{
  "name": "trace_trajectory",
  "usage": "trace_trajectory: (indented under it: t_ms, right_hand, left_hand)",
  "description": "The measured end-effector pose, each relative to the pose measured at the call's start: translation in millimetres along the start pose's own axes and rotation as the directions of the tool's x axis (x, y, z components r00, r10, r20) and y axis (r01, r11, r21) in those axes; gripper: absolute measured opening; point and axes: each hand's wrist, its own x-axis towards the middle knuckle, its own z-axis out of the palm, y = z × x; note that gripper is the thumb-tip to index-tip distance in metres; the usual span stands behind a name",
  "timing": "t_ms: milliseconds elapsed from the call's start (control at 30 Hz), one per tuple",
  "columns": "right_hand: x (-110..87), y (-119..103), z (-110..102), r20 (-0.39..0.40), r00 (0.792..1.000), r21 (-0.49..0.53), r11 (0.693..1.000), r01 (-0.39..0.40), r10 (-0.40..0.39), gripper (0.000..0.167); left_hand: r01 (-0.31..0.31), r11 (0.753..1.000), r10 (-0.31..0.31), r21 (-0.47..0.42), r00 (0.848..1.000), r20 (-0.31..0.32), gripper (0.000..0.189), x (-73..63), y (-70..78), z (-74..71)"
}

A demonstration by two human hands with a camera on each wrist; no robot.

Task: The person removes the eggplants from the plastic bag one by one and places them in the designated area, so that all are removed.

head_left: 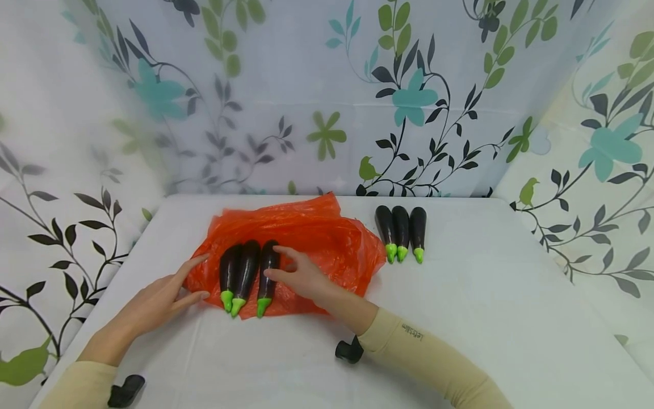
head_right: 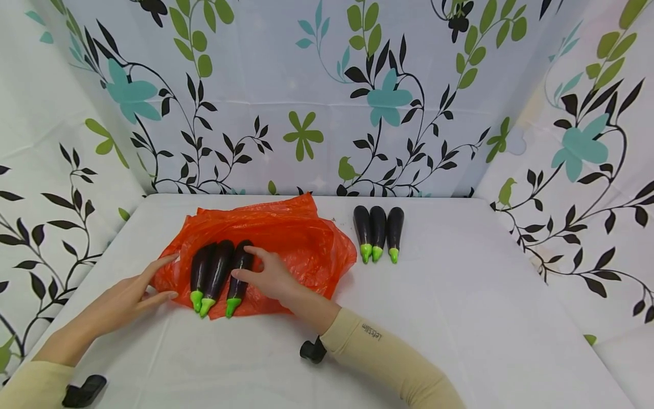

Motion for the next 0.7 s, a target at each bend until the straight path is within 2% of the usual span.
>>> trace_trajectory:
  t_ms: [400,700]
  right_hand:
    - [7.9,8.0,7.2,0.032,0.999,-0.03,0.999,0.02,-0.019,0.064]
    - [10.4,9.0,10.1,0.072,0.997,-0.112,0.993,0.032,-0.024,0.064]
  left_hand:
    - [-0.005,1.0,0.005,0.004,1.0,-0.002,0.079,-0.3,0.1,1.1]
    - [-0.002,1.0,0.002,-0.002,1.0,-0.001,0.078,0.1,0.7,-0.9]
